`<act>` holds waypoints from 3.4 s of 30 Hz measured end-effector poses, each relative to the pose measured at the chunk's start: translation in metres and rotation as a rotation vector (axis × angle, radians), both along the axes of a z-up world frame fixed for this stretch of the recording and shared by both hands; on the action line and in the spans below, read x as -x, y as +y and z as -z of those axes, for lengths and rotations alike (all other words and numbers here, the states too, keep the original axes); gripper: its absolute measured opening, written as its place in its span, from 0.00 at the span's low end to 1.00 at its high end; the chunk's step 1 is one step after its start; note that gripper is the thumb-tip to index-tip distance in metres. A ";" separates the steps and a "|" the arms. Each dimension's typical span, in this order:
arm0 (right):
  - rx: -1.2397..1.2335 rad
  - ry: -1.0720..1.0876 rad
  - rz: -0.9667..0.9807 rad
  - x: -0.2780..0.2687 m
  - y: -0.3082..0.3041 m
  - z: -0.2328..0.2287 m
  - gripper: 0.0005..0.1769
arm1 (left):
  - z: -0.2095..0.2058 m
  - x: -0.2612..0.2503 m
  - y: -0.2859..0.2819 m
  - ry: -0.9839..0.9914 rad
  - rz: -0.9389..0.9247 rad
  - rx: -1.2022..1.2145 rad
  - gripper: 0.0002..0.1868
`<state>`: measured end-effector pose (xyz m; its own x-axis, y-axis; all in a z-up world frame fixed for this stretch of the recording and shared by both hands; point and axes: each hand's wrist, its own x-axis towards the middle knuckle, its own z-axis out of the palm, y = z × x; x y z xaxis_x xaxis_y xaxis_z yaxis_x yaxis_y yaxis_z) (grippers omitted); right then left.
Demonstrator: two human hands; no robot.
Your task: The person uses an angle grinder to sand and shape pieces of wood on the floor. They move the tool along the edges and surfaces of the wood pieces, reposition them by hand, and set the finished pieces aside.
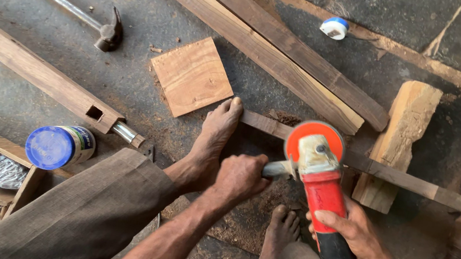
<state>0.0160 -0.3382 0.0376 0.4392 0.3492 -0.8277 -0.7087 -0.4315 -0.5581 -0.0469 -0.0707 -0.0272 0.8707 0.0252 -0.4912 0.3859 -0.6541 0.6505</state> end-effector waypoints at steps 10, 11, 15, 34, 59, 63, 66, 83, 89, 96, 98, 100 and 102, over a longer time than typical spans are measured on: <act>-0.066 -0.010 -0.034 -0.012 0.018 0.018 0.42 | 0.006 -0.006 0.020 -0.078 -0.004 -0.090 0.10; -0.053 -0.007 -0.033 -0.012 0.016 0.020 0.43 | 0.010 -0.007 0.017 -0.048 0.011 -0.074 0.10; -0.006 -0.006 -0.012 -0.008 0.000 0.018 0.44 | 0.021 -0.012 -0.002 0.037 0.061 -0.024 0.11; -0.090 -0.030 -0.031 -0.011 0.001 0.023 0.45 | 0.016 -0.014 0.002 0.089 0.044 -0.045 0.09; -0.147 0.014 0.144 0.019 -0.024 0.021 0.38 | 0.086 -0.098 0.099 -0.206 0.518 -0.480 0.14; -0.124 0.033 0.150 0.006 -0.003 0.026 0.38 | 0.089 -0.130 0.115 -0.141 0.471 -0.342 0.15; -0.145 0.043 0.108 -0.002 0.006 0.031 0.40 | 0.086 -0.137 0.115 -0.094 0.457 -0.288 0.15; -0.001 0.056 0.182 -0.002 -0.013 0.022 0.38 | 0.119 -0.133 0.111 -0.227 0.703 -0.458 0.15; -0.057 0.000 0.229 -0.003 -0.035 0.011 0.39 | 0.085 -0.136 0.116 0.052 0.411 -0.236 0.15; -0.151 0.052 0.136 0.005 0.013 0.033 0.38 | 0.070 -0.145 0.116 0.061 0.409 -0.203 0.14; -0.155 0.044 0.151 0.007 0.016 0.035 0.39 | 0.062 -0.146 0.115 0.074 0.402 -0.196 0.14; -0.156 0.025 0.154 0.010 0.012 0.042 0.40 | 0.056 -0.144 0.118 0.093 0.393 -0.194 0.14; -0.143 -0.015 0.157 0.011 -0.008 0.044 0.41 | 0.050 -0.144 0.117 0.109 0.377 -0.184 0.14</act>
